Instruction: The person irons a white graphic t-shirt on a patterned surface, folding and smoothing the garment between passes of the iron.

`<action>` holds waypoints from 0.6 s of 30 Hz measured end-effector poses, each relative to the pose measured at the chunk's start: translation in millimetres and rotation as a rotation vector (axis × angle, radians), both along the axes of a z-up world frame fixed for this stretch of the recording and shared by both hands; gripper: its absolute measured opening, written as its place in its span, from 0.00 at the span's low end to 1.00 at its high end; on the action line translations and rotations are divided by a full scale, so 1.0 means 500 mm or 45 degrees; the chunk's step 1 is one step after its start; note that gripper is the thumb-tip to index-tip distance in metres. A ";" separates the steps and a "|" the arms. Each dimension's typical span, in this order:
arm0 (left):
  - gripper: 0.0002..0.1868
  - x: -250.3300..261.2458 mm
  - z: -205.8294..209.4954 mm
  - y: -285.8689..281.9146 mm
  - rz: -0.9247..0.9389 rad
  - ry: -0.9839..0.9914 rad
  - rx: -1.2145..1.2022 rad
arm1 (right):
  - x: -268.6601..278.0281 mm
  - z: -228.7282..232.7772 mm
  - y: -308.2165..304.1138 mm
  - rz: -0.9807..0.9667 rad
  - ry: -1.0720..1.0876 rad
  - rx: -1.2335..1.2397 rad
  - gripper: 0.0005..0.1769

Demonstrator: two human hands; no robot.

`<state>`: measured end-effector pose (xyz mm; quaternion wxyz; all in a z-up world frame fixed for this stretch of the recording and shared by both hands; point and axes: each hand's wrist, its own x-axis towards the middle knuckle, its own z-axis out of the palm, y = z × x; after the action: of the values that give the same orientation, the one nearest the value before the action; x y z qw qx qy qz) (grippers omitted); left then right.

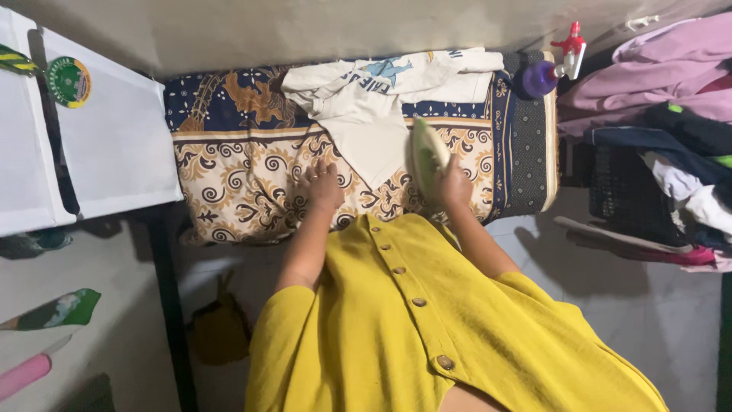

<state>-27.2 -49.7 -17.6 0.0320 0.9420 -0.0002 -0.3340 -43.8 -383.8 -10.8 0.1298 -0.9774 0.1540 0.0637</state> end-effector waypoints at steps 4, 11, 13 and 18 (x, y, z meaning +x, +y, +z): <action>0.33 -0.029 -0.048 -0.080 -0.131 -0.468 -0.053 | 0.000 -0.003 -0.130 -0.153 0.012 -0.006 0.28; 0.09 -0.024 -0.057 -0.157 -0.149 -0.537 -0.392 | -0.019 0.055 -0.325 -0.140 -0.020 -0.039 0.29; 0.09 -0.020 -0.044 -0.160 -0.085 -0.667 -0.500 | -0.011 0.084 -0.340 -0.247 -0.033 0.045 0.33; 0.10 -0.024 0.053 -0.141 0.559 -0.787 -1.019 | 0.025 0.144 -0.296 0.052 -0.614 -0.135 0.38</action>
<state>-39.1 -120.0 8.7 0.4549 0.8885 0.0597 -0.0013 -31.2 -532.0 61.3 0.1101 -0.9727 0.1020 -0.1768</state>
